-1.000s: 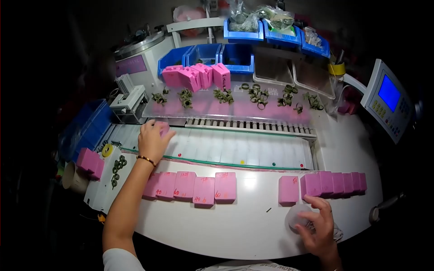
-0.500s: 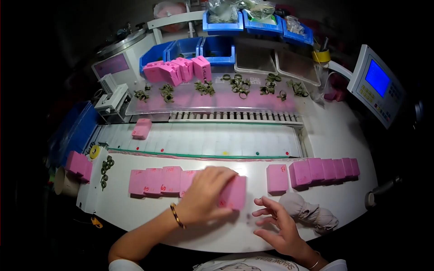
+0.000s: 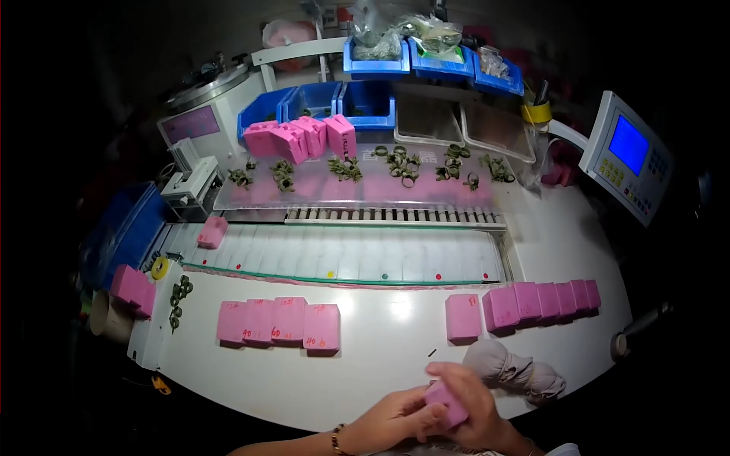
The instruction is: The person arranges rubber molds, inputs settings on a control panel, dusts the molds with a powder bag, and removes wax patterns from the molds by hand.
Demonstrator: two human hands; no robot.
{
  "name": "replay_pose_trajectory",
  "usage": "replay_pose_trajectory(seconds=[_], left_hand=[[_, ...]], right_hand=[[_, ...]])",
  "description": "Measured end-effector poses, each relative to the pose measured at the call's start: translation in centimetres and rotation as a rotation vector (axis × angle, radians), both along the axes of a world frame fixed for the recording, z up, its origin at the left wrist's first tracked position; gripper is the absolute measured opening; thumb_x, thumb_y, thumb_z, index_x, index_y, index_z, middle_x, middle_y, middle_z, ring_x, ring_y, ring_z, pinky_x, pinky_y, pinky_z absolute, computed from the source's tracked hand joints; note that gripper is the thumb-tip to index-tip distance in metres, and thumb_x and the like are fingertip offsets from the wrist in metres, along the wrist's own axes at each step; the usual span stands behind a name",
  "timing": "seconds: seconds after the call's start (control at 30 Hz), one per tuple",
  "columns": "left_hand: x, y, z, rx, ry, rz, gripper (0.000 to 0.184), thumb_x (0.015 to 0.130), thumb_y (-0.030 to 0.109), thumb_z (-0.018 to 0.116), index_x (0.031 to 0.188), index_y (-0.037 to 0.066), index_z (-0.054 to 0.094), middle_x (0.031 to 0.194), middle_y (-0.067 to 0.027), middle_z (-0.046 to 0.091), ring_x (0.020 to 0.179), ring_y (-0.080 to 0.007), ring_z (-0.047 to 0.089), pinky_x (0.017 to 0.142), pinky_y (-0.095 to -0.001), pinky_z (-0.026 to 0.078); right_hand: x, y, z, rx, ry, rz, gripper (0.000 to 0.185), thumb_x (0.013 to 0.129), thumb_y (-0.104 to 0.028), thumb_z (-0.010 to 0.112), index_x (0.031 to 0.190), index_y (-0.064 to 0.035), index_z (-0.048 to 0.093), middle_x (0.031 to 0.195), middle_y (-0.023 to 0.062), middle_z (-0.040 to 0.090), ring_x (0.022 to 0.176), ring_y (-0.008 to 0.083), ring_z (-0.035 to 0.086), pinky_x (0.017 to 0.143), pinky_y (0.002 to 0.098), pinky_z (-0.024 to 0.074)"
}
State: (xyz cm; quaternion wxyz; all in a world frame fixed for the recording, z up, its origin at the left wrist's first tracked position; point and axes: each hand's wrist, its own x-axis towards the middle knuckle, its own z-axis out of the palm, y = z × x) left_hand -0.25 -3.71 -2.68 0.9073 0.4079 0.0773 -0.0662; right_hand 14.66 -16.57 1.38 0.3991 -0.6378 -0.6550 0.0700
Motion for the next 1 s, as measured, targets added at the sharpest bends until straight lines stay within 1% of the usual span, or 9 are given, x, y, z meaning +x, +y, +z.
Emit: replay_pose_trajectory(seconds=[0.33,0.43,0.5,0.63,0.67,0.77,0.83,0.97,1.0], left_hand=[[1.1,-2.4,0.2,0.265,-0.173,0.138,0.03,0.105,0.024,0.049,0.12,0.0,0.057,0.113,-0.0046,0.059,0.099,-0.0095,0.058,0.085,-0.0251,0.049],[1.0,-3.5,2.2,-0.035,-0.066,0.169,0.027,0.105,0.022,0.047,0.113,-0.001,0.06,0.109,-0.0041,0.06,0.096,-0.0103,0.057,0.084,-0.0257,0.048],[0.7,-3.0,2.9,0.37,-0.32,0.14,0.027,0.105,0.021,0.046,0.112,-0.001,0.061,0.104,-0.0035,0.06,0.092,-0.011,0.056,0.082,-0.0264,0.047],[0.9,-1.0,2.0,0.447,-0.044,0.028,0.028,0.104,0.021,0.049,0.116,-0.001,0.062,0.105,-0.0053,0.059,0.09,-0.0117,0.054,0.083,-0.026,0.046],[1.8,0.9,0.8,0.679,0.063,-0.142,0.042,0.103,0.042,0.046,0.111,0.003,0.062,0.098,-0.0127,0.065,0.09,-0.0235,0.062,0.08,-0.0347,0.051],[1.4,3.4,2.5,1.248,0.204,-0.015,0.046,0.105,0.04,0.04,0.094,0.002,0.064,0.081,-0.0156,0.068,0.074,-0.0322,0.065,0.072,-0.0389,0.052],[1.4,4.2,3.1,1.561,0.335,-0.045,0.042,0.101,0.039,0.049,0.088,0.001,0.063,0.074,-0.0158,0.066,0.068,-0.0355,0.064,0.064,-0.0405,0.051],[0.9,4.8,3.5,1.7,0.295,0.389,0.038,0.09,0.036,0.068,0.076,0.003,0.059,0.058,-0.0119,0.061,0.052,-0.0362,0.059,0.051,-0.0405,0.048],[1.0,4.7,4.6,1.567,0.36,0.349,0.034,0.082,0.027,0.079,0.095,0.0,0.062,0.079,-0.016,0.068,0.069,-0.0324,0.066,0.061,-0.035,0.054]], right_hand=[[-2.6,-0.8,-0.5,0.142,0.784,-0.122,0.069,0.083,-0.036,0.075,0.134,0.0038,0.051,0.127,0.0218,0.058,0.117,0.0368,0.058,0.099,0.0441,0.0456],[-2.8,0.1,-2.3,0.351,0.976,-0.115,0.066,0.088,-0.044,0.071,0.136,-0.0052,0.047,0.118,0.0191,0.06,0.106,0.0308,0.062,0.075,0.0372,0.059],[-0.7,-0.2,0.1,0.349,1.663,-0.316,0.057,0.093,-0.057,0.056,0.129,-0.0135,0.052,0.109,0.0108,0.06,0.094,0.0243,0.063,0.058,0.0296,0.0561],[2.3,-0.1,-0.5,0.453,1.57,-0.29,0.064,0.094,-0.053,0.058,0.138,-0.0083,0.044,0.11,0.0098,0.059,0.099,0.0254,0.062,0.066,0.037,0.0614],[2.2,-0.5,-0.5,0.403,1.501,-0.256,0.067,0.094,-0.052,0.058,0.141,-0.0069,0.042,0.112,0.0105,0.058,0.101,0.0262,0.062,0.068,0.0393,0.0624],[1.9,-0.6,0.0,0.345,1.46,-0.185,0.077,0.094,-0.049,0.06,0.148,-0.0024,0.031,0.122,0.0131,0.055,0.11,0.0302,0.059,0.081,0.0492,0.0609],[1.4,-1.0,-0.4,0.274,1.509,-0.14,0.072,0.098,-0.036,0.056,0.151,-0.0008,0.022,0.134,0.0156,0.049,0.124,0.0344,0.052,0.1,0.0591,0.048],[0.0,-0.4,0.6,0.03,1.554,-0.081,0.065,0.087,0.005,0.064,0.141,-0.0024,0.029,0.137,0.0243,0.047,0.131,0.031,0.047,0.11,0.0468,0.0412],[-0.1,-0.4,0.1,-0.01,1.497,-0.092,0.068,0.083,0.008,0.068,0.138,-0.0033,0.03,0.136,0.0233,0.047,0.13,0.0291,0.048,0.109,0.045,0.0413]])
